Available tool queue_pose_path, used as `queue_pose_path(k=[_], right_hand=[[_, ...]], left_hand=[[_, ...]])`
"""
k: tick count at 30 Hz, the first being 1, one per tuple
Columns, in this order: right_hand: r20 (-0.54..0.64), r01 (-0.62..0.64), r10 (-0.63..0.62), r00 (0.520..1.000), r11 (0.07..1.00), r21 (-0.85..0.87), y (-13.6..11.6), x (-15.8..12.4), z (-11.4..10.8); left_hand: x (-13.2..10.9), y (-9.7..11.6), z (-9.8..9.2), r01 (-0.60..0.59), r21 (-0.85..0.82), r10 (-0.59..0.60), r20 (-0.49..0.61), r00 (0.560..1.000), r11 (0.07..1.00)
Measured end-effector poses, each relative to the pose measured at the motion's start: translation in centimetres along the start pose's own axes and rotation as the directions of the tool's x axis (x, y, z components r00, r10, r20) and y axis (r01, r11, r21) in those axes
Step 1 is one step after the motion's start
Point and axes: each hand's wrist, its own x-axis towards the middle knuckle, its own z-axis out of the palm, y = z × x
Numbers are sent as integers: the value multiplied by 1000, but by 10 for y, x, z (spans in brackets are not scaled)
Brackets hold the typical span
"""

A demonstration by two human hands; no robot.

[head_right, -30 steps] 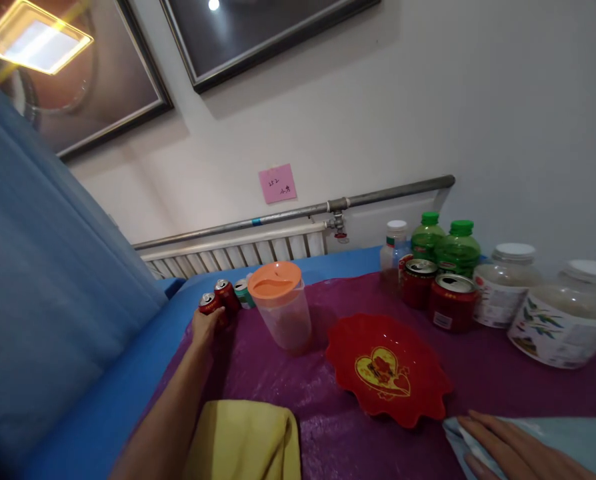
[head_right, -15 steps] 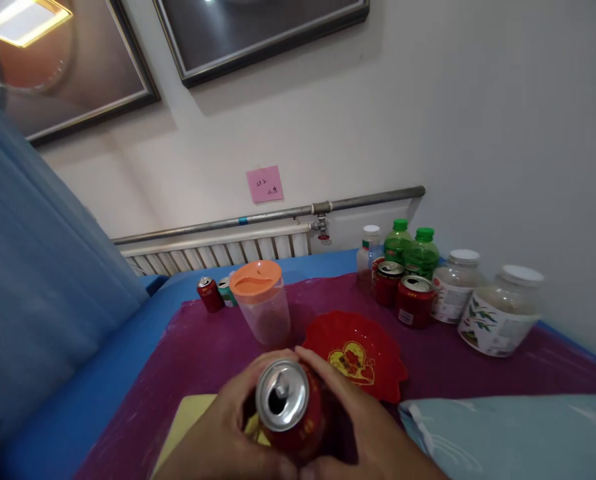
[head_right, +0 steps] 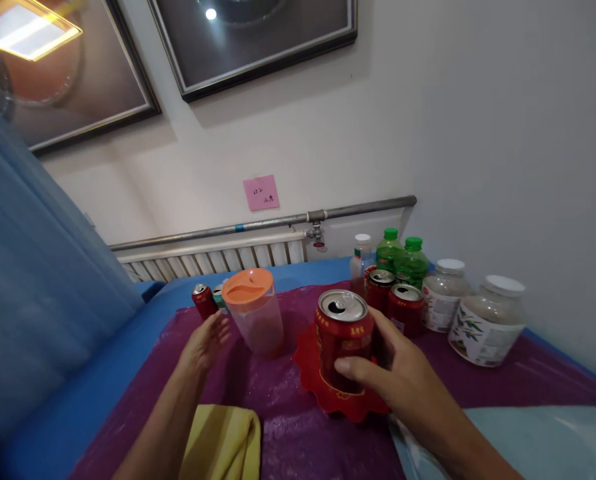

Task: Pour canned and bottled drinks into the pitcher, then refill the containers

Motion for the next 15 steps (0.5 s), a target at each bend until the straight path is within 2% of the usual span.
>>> queue_pose_path(k=[3, 6, 10, 15], right_hand=[[-31, 1, 0, 1000, 1000, 12, -1, 20, 6], [-46, 48, -49, 998, 999, -18, 1, 40, 7], [-88, 52, -49, 995, 998, 25, 14, 59, 2], [-145, -4, 6, 989, 1000, 12, 52, 63, -6]], left_hand=[[26, -12, 16, 207, 43, -208, 35, 977, 977], [39, -18, 30, 288, 50, -291, 87, 953, 956], [47, -18, 38, 302, 29, -302, 207, 931, 953], [55, -29, 41, 219, -22, -201, 318, 927, 975]])
